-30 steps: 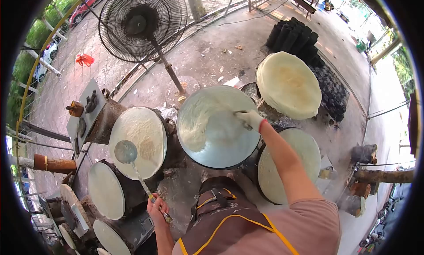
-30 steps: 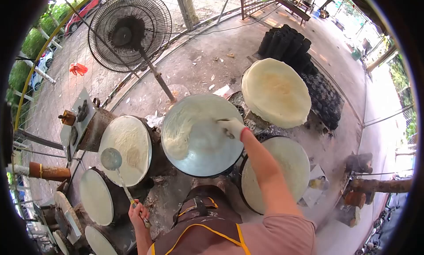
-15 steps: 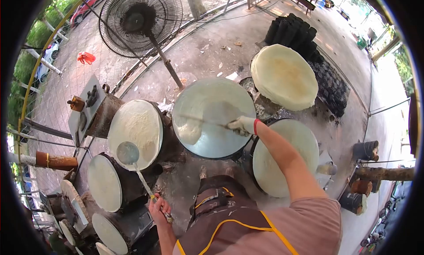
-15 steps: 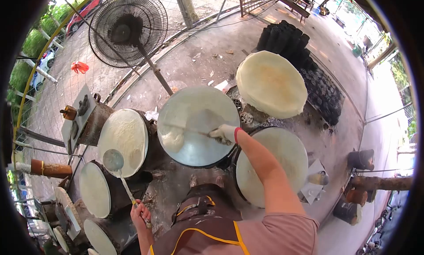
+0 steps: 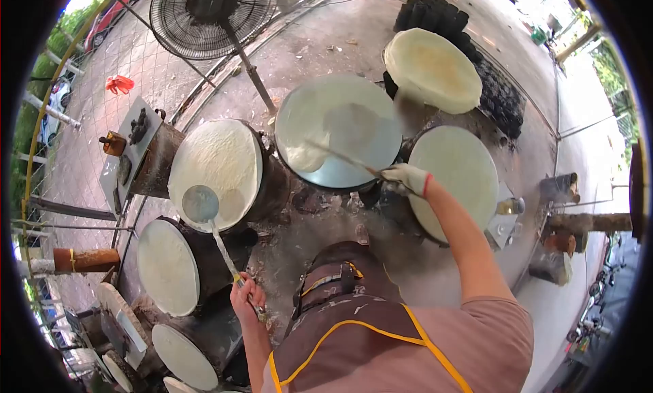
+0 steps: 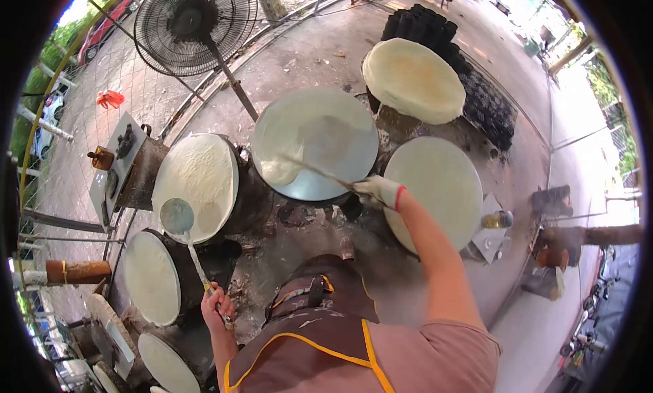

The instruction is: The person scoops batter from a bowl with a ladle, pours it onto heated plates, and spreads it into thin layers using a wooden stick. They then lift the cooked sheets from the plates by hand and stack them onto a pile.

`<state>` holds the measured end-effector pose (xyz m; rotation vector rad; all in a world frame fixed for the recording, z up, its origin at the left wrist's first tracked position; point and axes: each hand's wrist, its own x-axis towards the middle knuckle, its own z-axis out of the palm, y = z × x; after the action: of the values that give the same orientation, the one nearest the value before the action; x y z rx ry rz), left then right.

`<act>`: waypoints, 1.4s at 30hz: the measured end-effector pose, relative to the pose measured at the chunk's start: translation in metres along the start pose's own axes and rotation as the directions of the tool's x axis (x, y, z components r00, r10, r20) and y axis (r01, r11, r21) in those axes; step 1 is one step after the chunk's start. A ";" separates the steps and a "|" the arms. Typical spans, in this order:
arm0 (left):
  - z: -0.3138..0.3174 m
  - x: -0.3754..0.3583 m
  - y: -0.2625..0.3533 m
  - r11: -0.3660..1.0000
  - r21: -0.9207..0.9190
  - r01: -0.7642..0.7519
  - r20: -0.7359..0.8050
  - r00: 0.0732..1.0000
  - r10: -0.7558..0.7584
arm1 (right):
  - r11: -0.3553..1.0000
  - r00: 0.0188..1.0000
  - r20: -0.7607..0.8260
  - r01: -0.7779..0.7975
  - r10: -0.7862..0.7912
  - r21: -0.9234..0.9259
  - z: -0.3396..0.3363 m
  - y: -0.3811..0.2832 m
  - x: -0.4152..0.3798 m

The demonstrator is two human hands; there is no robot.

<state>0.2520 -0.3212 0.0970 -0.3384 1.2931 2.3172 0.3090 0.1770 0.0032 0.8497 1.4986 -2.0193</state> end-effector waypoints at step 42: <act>-0.103 -0.033 0.051 0.982 -0.072 0.177 0.257 0.954 -0.153 | 0.946 0.678 -0.674 0.306 -0.294 -0.104 0.263 0.134 0.090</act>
<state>0.2542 -0.4405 0.0943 -0.1691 0.9967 2.2007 0.2887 -0.1142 -0.0957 1.5738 2.1370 -2.0424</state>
